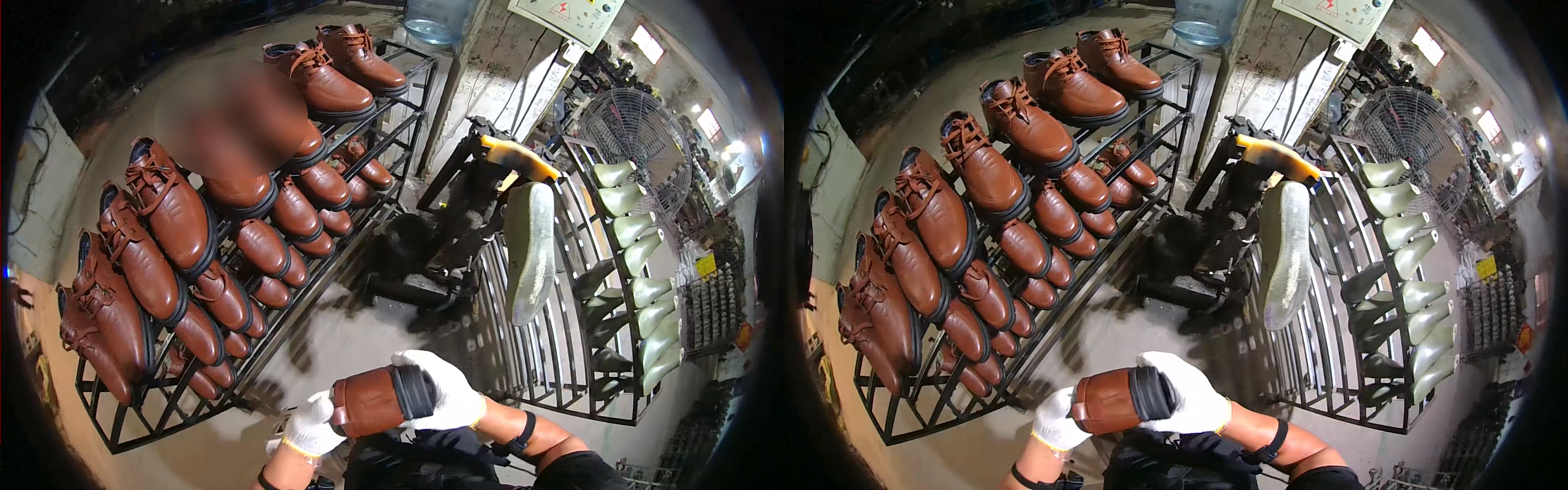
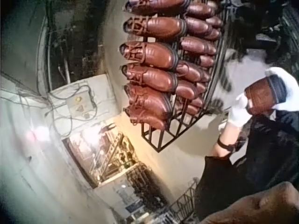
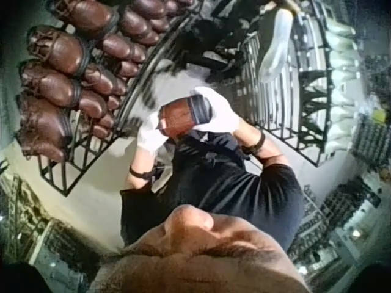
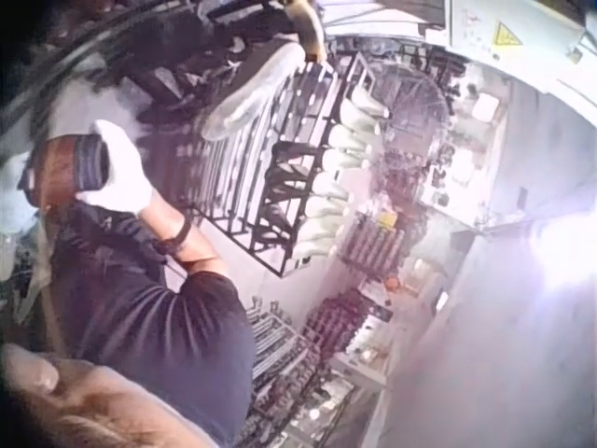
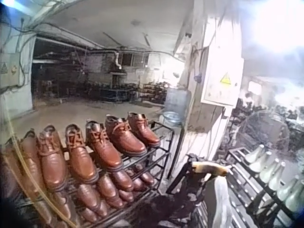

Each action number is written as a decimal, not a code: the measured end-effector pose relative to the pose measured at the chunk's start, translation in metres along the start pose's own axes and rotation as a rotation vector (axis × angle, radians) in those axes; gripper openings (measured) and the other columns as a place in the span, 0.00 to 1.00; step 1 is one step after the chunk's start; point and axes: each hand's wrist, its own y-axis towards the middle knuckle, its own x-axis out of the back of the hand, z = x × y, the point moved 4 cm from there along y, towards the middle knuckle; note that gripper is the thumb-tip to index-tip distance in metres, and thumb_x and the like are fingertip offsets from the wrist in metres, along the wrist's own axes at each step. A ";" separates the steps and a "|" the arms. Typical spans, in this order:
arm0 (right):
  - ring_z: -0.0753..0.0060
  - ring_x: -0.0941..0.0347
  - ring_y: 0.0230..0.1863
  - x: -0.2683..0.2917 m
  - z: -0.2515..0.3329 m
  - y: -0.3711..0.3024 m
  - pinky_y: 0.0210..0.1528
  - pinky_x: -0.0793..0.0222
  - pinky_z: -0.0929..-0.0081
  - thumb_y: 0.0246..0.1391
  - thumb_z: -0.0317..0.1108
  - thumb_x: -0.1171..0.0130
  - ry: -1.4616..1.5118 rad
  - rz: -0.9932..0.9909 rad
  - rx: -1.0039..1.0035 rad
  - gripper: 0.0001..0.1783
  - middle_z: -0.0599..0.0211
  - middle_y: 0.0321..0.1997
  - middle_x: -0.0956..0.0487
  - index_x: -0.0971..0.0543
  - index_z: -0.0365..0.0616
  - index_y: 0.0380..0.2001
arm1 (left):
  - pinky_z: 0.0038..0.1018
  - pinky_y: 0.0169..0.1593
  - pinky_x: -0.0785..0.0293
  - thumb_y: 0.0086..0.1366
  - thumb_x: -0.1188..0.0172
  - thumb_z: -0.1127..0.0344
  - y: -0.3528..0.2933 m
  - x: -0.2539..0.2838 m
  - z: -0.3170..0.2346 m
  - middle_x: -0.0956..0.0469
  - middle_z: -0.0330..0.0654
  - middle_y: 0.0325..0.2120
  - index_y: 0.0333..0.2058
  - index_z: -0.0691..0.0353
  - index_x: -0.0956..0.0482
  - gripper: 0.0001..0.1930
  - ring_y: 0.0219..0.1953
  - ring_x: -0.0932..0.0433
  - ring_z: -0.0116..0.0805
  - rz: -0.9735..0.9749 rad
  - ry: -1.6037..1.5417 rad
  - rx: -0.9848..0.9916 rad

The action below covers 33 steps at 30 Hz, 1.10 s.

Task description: Operating an industrial shoe lasting or sole pressing machine and organizing shoes on workshop racks.

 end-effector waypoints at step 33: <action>0.69 0.19 0.55 -0.169 -0.200 -0.018 0.60 0.22 0.70 0.62 0.30 0.29 0.291 0.561 -0.734 0.36 0.55 0.54 0.15 0.31 0.29 0.68 | 0.45 0.60 0.30 0.71 0.39 0.66 -0.180 0.247 -0.265 0.22 0.48 0.53 0.53 0.62 0.22 0.15 0.55 0.25 0.50 -1.367 1.711 -1.332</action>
